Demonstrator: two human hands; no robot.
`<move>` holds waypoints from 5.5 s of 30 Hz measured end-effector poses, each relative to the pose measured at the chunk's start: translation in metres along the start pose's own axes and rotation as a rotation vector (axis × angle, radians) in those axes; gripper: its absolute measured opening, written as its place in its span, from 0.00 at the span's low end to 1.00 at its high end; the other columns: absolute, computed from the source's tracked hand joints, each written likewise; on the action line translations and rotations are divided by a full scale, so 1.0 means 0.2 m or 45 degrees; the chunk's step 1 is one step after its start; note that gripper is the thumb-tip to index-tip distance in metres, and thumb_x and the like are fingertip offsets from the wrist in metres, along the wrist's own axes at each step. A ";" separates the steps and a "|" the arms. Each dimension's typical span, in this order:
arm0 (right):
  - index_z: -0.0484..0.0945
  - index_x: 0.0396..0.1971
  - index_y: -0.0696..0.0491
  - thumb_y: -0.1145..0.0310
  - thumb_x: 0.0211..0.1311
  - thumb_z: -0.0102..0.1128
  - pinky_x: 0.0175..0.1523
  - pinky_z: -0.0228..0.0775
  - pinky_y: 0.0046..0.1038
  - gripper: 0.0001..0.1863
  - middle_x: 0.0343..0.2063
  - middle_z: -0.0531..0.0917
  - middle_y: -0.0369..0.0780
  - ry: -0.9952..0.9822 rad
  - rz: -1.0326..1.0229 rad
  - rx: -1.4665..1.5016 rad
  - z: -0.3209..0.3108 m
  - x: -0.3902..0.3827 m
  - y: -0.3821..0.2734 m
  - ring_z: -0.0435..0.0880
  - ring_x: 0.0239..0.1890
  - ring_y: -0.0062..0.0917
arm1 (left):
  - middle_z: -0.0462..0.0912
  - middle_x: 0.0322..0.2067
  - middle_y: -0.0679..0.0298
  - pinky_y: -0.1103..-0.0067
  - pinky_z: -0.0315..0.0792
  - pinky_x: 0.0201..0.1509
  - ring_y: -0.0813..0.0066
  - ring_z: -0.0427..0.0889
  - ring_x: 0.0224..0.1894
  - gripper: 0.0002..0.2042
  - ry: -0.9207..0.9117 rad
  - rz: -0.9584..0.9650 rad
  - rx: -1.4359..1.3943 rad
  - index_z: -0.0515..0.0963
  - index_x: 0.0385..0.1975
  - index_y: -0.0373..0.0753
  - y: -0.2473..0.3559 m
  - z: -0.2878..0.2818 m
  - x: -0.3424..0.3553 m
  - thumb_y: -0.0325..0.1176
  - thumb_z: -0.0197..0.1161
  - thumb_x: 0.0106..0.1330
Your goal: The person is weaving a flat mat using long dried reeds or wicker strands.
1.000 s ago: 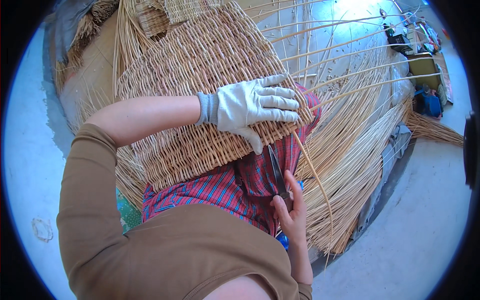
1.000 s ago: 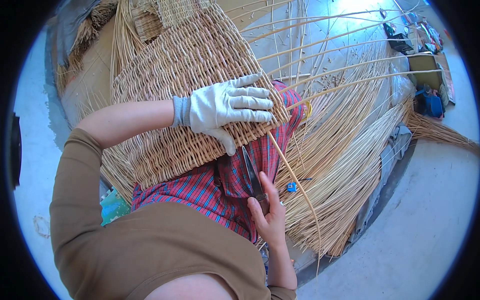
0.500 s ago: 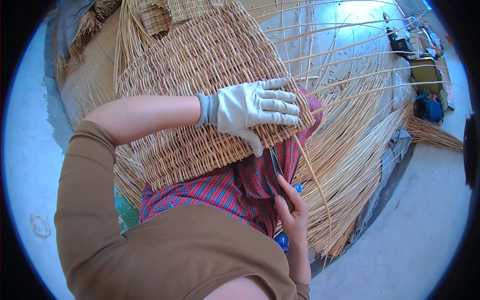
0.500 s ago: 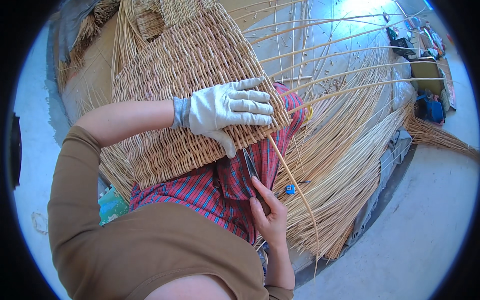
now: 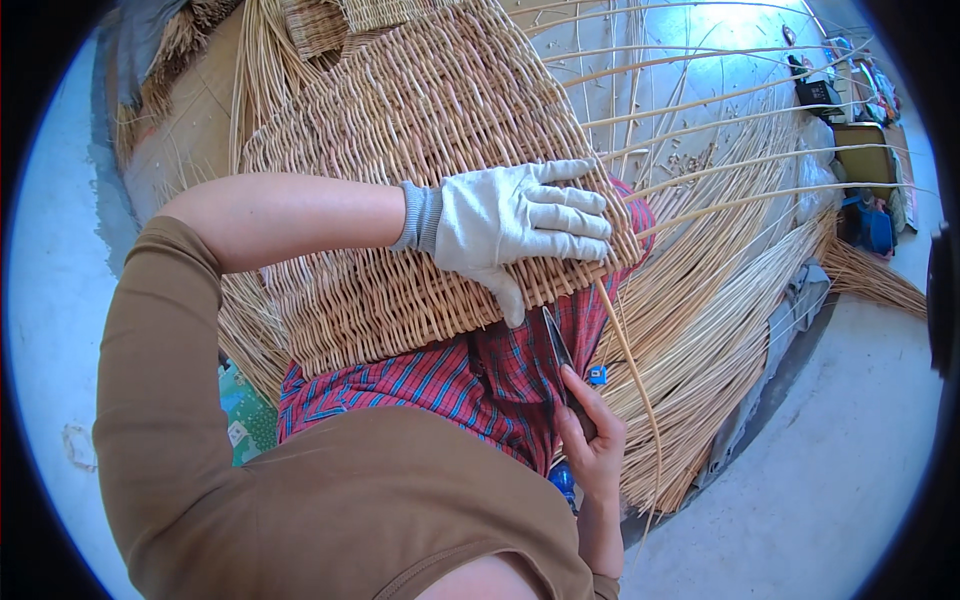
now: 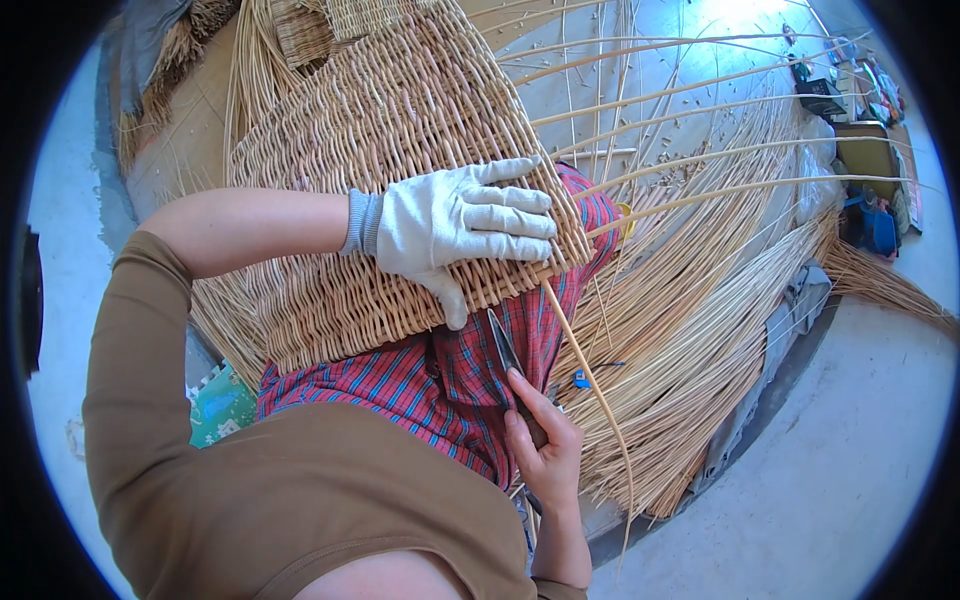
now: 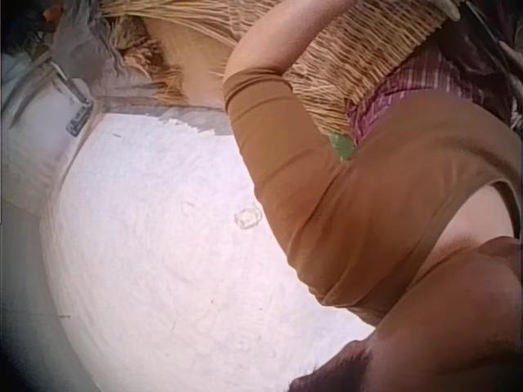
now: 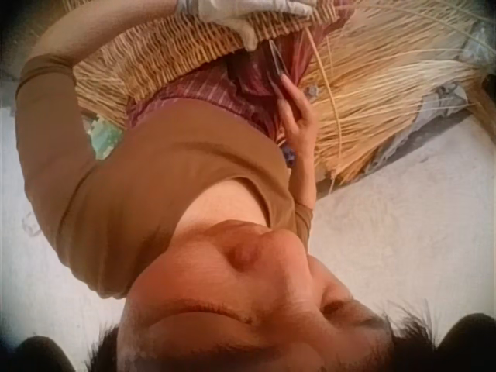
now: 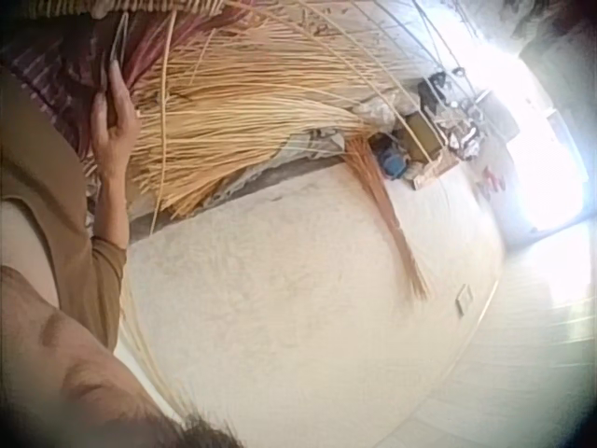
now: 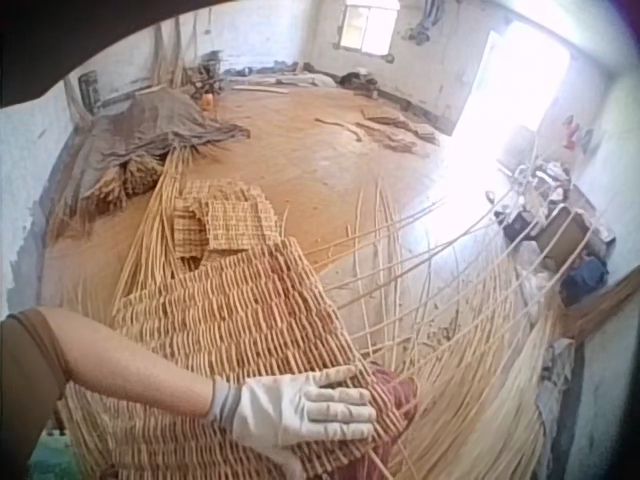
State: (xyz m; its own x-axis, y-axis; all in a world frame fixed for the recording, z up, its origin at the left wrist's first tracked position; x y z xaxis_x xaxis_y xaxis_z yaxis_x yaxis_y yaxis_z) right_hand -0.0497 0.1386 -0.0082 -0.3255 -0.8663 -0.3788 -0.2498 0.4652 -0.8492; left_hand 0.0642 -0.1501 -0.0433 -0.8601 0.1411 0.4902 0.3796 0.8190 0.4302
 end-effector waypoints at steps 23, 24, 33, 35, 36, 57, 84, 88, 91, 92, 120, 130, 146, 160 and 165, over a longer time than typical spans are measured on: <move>0.84 0.64 0.53 0.80 0.62 0.67 0.34 0.72 0.29 0.28 0.25 0.81 0.43 0.603 -0.211 -0.262 0.32 0.05 -0.02 0.77 0.24 0.28 | 0.62 0.78 0.50 0.49 0.45 0.86 0.50 0.59 0.81 0.63 -0.199 -0.170 0.158 0.59 0.79 0.34 -0.01 0.00 0.04 0.80 0.61 0.50; 0.84 0.64 0.52 0.80 0.61 0.68 0.32 0.72 0.29 0.28 0.24 0.81 0.43 0.543 -0.239 -0.285 0.31 0.06 -0.02 0.77 0.23 0.28 | 0.62 0.78 0.50 0.51 0.46 0.86 0.50 0.59 0.81 0.63 -0.203 -0.180 0.152 0.59 0.79 0.34 -0.02 0.00 0.04 0.79 0.61 0.50; 0.85 0.62 0.54 0.78 0.62 0.69 0.36 0.76 0.24 0.26 0.32 0.87 0.40 -0.094 -0.015 0.019 -0.05 0.21 0.03 0.83 0.26 0.19 | 0.64 0.78 0.52 0.55 0.50 0.86 0.51 0.59 0.81 0.61 -0.208 -0.234 -0.053 0.62 0.78 0.36 -0.05 0.00 0.03 0.76 0.63 0.49; 0.84 0.63 0.58 0.76 0.66 0.67 0.40 0.77 0.23 0.24 0.39 0.91 0.41 -0.216 0.460 0.481 -0.12 0.24 0.06 0.84 0.30 0.16 | 0.64 0.78 0.53 0.55 0.51 0.86 0.51 0.60 0.81 0.61 -0.210 -0.221 -0.042 0.62 0.78 0.37 -0.06 -0.01 0.03 0.76 0.64 0.48; 0.84 0.63 0.56 0.77 0.65 0.68 0.38 0.76 0.23 0.25 0.35 0.90 0.40 -0.253 0.245 0.337 -0.12 0.27 0.05 0.83 0.28 0.17 | 0.64 0.78 0.53 0.55 0.52 0.85 0.51 0.60 0.81 0.60 -0.222 -0.231 -0.043 0.63 0.78 0.37 -0.06 -0.01 0.04 0.75 0.64 0.48; 0.79 0.70 0.37 0.68 0.62 0.74 0.29 0.76 0.33 0.34 0.25 0.82 0.36 -0.332 -0.396 -0.427 -0.09 0.45 -0.02 0.80 0.21 0.31 | 0.68 0.75 0.51 0.51 0.53 0.85 0.51 0.63 0.80 0.63 -0.248 -0.213 -0.023 0.65 0.76 0.36 -0.07 -0.02 0.06 0.76 0.69 0.41; 0.90 0.41 0.50 0.51 0.59 0.76 0.45 0.81 0.40 0.19 0.37 0.92 0.43 0.130 0.850 -0.408 -0.41 1.01 2.04 0.92 0.38 0.35 | 0.72 0.72 0.54 0.48 0.53 0.84 0.50 0.67 0.77 0.53 -0.132 -0.283 0.152 0.71 0.72 0.43 -0.09 -0.02 0.17 0.69 0.75 0.47; 0.87 0.37 0.52 0.58 0.66 0.72 0.39 0.78 0.40 0.13 0.28 0.87 0.42 0.624 0.316 -0.535 -0.48 0.82 1.57 0.87 0.31 0.34 | 0.73 0.71 0.55 0.50 0.55 0.84 0.51 0.68 0.77 0.52 -0.105 -0.321 0.201 0.72 0.72 0.42 -0.07 -0.03 0.15 0.68 0.76 0.48; 0.84 0.43 0.52 0.63 0.75 0.63 0.35 0.76 0.31 0.08 0.23 0.78 0.34 1.068 0.183 -0.085 -0.71 0.39 1.41 0.78 0.25 0.29 | 0.75 0.70 0.56 0.52 0.57 0.83 0.52 0.70 0.75 0.51 -0.083 -0.326 0.213 0.72 0.71 0.41 -0.07 0.00 0.20 0.68 0.76 0.50; 0.82 0.45 0.51 0.62 0.77 0.62 0.37 0.78 0.28 0.09 0.24 0.75 0.33 1.018 0.195 0.547 -0.73 0.29 1.37 0.77 0.27 0.26 | 0.75 0.70 0.56 0.53 0.57 0.84 0.53 0.71 0.75 0.51 -0.079 -0.347 0.220 0.72 0.71 0.41 -0.06 -0.02 0.18 0.68 0.75 0.50; 0.88 0.42 0.55 0.71 0.69 0.71 0.48 0.75 0.30 0.06 0.36 0.91 0.40 0.755 -0.896 -0.519 -0.25 -0.02 -0.26 0.88 0.37 0.29 | 0.79 0.66 0.54 0.55 0.60 0.82 0.54 0.76 0.71 0.49 0.141 -0.320 0.135 0.74 0.68 0.41 -0.09 -0.01 0.09 0.69 0.75 0.50; 0.84 0.47 0.61 0.80 0.72 0.57 0.55 0.78 0.29 0.09 0.41 0.91 0.47 0.563 -0.450 0.083 -0.25 0.16 -0.06 0.88 0.46 0.28 | 0.79 0.66 0.56 0.54 0.61 0.82 0.55 0.76 0.71 0.50 0.175 -0.319 0.129 0.74 0.67 0.40 -0.08 -0.01 0.10 0.70 0.75 0.49; 0.82 0.44 0.63 0.73 0.71 0.54 0.58 0.77 0.35 0.12 0.38 0.88 0.49 0.672 -0.259 0.492 -0.36 0.15 0.07 0.89 0.42 0.33 | 0.79 0.66 0.56 0.53 0.62 0.81 0.53 0.77 0.70 0.50 0.169 -0.316 0.096 0.74 0.67 0.40 -0.09 -0.01 0.09 0.71 0.75 0.49; 0.79 0.67 0.58 0.57 0.85 0.38 0.33 0.74 0.21 0.27 0.35 0.86 0.38 0.037 -0.157 -0.021 -0.14 0.42 -0.01 0.79 0.26 0.15 | 0.78 0.65 0.58 0.51 0.59 0.83 0.55 0.76 0.70 0.50 0.193 -0.297 0.116 0.74 0.68 0.43 -0.10 0.00 0.09 0.72 0.74 0.49; 0.74 0.73 0.52 0.57 0.85 0.39 0.32 0.74 0.22 0.27 0.28 0.83 0.34 -0.200 -0.099 -0.073 -0.19 0.52 0.03 0.78 0.22 0.15 | 0.79 0.65 0.58 0.49 0.55 0.83 0.54 0.76 0.70 0.51 0.168 -0.345 0.130 0.75 0.67 0.42 -0.09 -0.01 0.10 0.73 0.73 0.48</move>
State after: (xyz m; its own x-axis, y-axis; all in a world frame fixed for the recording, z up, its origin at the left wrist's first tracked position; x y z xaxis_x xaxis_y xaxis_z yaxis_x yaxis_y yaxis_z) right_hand -0.1200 0.0579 -0.0376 -0.1576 -0.9158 -0.3694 -0.3216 0.4013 -0.8576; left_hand 0.0407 -0.1639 -0.0402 -0.8710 -0.1575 0.4653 0.1010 0.8695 0.4835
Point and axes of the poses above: each hand's wrist, its own x-axis towards the middle knuckle, its own z-axis out of the palm, y = z × x, the point moved 4 cm from there along x, towards the middle knuckle
